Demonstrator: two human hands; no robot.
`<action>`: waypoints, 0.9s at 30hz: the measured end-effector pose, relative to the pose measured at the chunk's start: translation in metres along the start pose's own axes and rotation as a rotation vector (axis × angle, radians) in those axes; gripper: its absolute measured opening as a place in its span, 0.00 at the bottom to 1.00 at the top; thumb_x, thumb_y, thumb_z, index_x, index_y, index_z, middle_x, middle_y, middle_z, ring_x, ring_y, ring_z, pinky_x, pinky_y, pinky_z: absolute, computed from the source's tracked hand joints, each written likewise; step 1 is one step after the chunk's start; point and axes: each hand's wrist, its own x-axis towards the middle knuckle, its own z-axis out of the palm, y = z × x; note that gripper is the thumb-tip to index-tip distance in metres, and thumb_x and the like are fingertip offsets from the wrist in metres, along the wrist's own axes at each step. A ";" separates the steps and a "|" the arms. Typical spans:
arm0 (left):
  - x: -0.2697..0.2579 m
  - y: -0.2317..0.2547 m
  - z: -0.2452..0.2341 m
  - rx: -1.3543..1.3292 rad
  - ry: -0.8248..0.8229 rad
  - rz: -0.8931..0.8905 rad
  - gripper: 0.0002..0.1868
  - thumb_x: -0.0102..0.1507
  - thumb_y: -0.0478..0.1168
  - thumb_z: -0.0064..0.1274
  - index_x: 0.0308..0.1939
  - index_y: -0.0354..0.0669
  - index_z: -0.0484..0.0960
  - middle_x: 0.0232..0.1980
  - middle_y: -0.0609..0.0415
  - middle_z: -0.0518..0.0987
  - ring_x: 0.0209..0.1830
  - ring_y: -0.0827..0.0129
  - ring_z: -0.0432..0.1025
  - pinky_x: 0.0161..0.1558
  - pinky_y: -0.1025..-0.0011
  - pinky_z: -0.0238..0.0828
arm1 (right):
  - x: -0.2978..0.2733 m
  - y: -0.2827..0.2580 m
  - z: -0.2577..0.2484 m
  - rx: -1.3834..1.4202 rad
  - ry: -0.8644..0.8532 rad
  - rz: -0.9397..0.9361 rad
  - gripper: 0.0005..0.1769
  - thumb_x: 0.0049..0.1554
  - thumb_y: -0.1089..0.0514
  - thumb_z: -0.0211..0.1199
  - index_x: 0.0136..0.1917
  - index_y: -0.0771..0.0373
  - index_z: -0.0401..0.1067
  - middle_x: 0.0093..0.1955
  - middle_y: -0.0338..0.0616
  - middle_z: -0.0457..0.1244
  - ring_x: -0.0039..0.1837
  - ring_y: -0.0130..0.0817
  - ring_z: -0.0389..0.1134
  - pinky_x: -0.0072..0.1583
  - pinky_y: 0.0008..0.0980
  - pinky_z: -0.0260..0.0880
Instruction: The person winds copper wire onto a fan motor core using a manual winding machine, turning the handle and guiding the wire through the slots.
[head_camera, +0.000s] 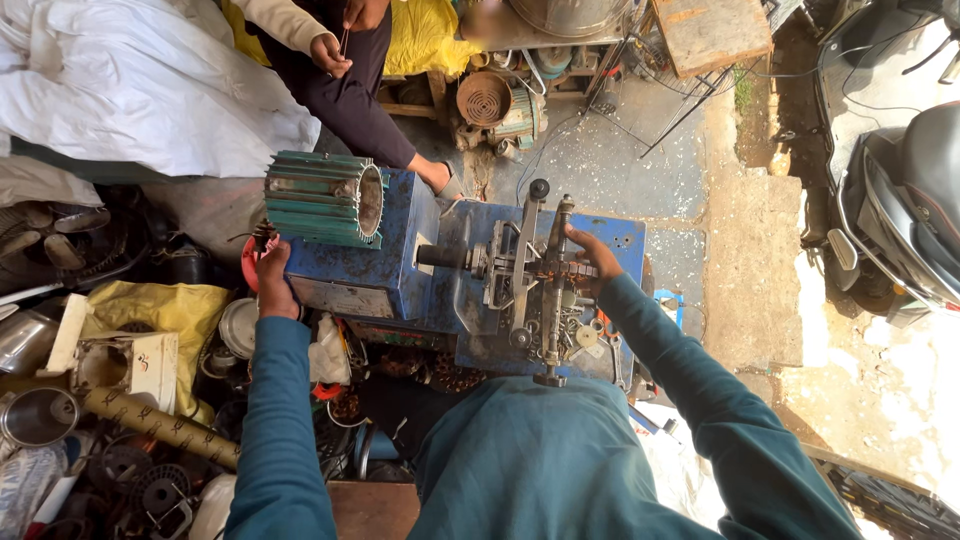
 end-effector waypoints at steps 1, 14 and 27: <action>-0.001 0.002 0.000 -0.010 -0.016 0.028 0.22 0.64 0.47 0.61 0.57 0.40 0.79 0.53 0.58 0.80 0.51 0.70 0.74 0.57 0.68 0.70 | 0.000 -0.002 0.000 0.028 -0.027 -0.021 0.57 0.44 0.27 0.70 0.79 0.49 0.57 0.79 0.66 0.44 0.78 0.68 0.53 0.69 0.69 0.61; 0.005 -0.008 -0.007 -0.029 -0.088 0.043 0.20 0.65 0.47 0.58 0.56 0.40 0.81 0.54 0.58 0.80 0.53 0.71 0.75 0.59 0.70 0.70 | -0.010 -0.008 0.004 -0.054 0.042 0.060 0.59 0.41 0.25 0.68 0.79 0.43 0.54 0.81 0.59 0.44 0.78 0.68 0.51 0.69 0.71 0.53; -0.004 0.002 0.002 0.028 -0.084 0.049 0.23 0.65 0.51 0.60 0.57 0.41 0.80 0.54 0.60 0.79 0.53 0.71 0.73 0.58 0.69 0.69 | -0.011 -0.005 0.002 -0.025 0.040 0.010 0.58 0.43 0.27 0.69 0.80 0.47 0.55 0.78 0.63 0.45 0.76 0.65 0.52 0.66 0.66 0.62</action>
